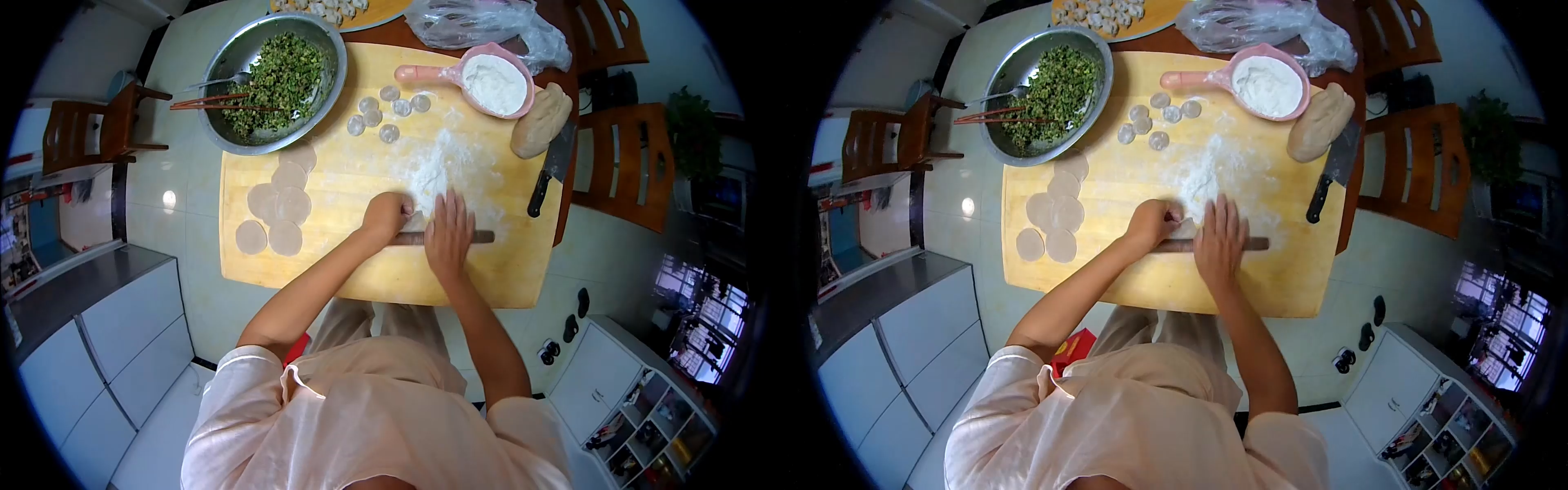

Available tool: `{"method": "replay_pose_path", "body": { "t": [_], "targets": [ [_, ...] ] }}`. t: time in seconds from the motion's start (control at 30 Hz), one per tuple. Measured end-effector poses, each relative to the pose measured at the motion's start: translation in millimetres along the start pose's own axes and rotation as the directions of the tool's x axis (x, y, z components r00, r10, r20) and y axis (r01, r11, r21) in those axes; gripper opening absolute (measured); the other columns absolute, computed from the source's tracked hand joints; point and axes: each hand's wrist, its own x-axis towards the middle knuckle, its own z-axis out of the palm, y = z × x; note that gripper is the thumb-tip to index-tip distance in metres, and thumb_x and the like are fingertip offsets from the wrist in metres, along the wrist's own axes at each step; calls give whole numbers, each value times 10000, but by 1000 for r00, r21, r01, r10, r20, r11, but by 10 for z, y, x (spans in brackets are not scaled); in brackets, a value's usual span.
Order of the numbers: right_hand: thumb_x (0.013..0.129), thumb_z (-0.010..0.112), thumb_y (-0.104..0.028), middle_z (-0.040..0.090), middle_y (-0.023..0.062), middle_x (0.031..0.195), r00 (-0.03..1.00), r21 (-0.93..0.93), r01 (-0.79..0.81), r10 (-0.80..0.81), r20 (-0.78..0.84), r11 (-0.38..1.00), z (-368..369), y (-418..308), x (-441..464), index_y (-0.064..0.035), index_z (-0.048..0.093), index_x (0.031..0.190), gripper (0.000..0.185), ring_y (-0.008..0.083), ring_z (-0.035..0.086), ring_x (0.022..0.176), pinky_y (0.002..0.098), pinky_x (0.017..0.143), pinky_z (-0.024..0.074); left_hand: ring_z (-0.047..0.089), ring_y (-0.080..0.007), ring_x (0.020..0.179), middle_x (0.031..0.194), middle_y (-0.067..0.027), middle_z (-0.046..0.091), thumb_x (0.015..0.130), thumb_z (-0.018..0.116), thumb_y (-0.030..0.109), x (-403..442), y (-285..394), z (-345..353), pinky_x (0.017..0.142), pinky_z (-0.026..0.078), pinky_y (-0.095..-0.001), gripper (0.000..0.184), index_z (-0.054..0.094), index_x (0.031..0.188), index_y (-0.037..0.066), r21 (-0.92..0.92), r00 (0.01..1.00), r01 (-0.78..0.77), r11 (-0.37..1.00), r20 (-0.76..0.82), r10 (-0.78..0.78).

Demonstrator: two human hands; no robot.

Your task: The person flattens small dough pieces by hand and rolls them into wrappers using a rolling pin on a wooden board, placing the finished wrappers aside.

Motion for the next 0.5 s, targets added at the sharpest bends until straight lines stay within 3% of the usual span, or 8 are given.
{"method": "replay_pose_path", "body": {
  "t": [0.07,0.1,0.2,0.37,0.47,0.5],
  "targets": [
    [872,596,-184,346,159,1513,1000,10,-7,8,-12,1000,83,20,483,-60,452,1395,556,347,316,1395,526,1093,297,644,-357,740,758,-195,653,701,627,97,24,55,56,681,507,-446,61,687,700,86,124,992,-109,986,-45,115],
    [872,596,-184,344,160,1514,999,21,-25,25,-27,999,105,11,643,-59,453,1394,555,346,319,1393,527,1091,299,642,-364,723,748,-204,651,705,615,92,96,116,47,674,507,-449,76,687,692,74,273,998,-62,960,21,58],
    [871,597,-185,340,160,1517,997,48,-55,57,-53,997,92,-4,724,-59,456,1392,554,346,327,1386,534,1085,302,635,-387,711,750,-217,650,706,611,86,197,160,42,670,506,-463,82,687,685,64,337,997,-76,938,24,72],
    [863,607,-194,358,155,1508,1000,19,12,-12,11,1000,24,8,-113,-61,457,1393,567,348,333,1383,562,1083,286,637,-363,715,772,-176,668,701,639,108,23,-14,32,664,497,-445,58,690,713,82,1,997,62,998,-44,-62],
    [865,604,-188,357,154,1508,1000,13,-4,4,-17,1000,104,5,96,-60,457,1395,565,350,331,1384,561,1081,290,636,-366,717,774,-182,666,705,647,118,-68,36,8,672,499,-446,57,689,718,81,-56,999,47,997,-17,-48],
    [867,605,-189,352,153,1512,1000,14,-7,7,-30,1000,126,9,313,-61,455,1397,566,349,328,1386,559,1082,291,644,-355,708,769,-181,667,705,642,124,-26,75,7,667,500,-454,68,687,702,73,86,999,-38,996,-14,39]
  ]
}}
